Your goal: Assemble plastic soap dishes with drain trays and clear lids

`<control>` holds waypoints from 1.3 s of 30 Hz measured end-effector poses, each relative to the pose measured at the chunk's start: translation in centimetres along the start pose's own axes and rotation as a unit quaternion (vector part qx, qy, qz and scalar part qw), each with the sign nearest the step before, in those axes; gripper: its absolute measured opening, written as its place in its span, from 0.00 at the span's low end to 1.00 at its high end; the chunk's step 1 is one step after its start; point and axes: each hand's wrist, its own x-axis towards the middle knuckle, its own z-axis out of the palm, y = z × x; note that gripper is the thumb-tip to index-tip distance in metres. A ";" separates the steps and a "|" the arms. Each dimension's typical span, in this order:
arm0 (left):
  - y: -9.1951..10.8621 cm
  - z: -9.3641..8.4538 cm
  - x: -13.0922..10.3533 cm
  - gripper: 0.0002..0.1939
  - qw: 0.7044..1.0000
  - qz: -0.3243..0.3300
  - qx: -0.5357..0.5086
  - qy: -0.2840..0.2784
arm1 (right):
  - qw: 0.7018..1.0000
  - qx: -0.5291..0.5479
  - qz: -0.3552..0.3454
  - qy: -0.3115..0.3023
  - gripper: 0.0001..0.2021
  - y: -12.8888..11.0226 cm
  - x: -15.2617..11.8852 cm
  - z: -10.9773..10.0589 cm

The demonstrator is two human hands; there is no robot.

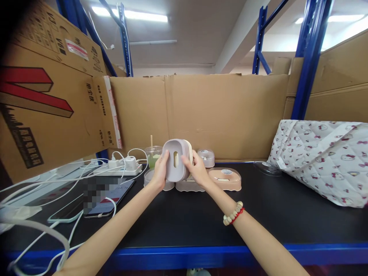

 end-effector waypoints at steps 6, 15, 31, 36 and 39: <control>-0.6 0.0 0.1 0.06 0.997 0.076 0.024 0.000 | 0.997 0.051 0.056 -0.020 0.27 0.1 -0.2 -0.5; -0.7 -0.6 0.3 0.27 0.993 0.033 0.090 -0.063 | 0.993 0.075 0.057 -0.074 0.25 0.1 -0.1 -1.4; -0.9 -0.4 -0.9 0.08 0.962 0.188 0.184 -0.077 | 0.998 -0.051 -0.024 0.018 0.19 -0.3 -0.2 -1.9; -0.8 -0.1 -0.5 0.07 0.988 0.104 0.111 -0.031 | 0.999 -0.015 0.034 -0.001 0.19 0.0 0.1 -2.1; -0.5 0.0 -0.3 0.08 0.998 0.006 0.051 0.020 | 0.995 -0.048 0.065 0.062 0.18 0.8 1.4 -4.1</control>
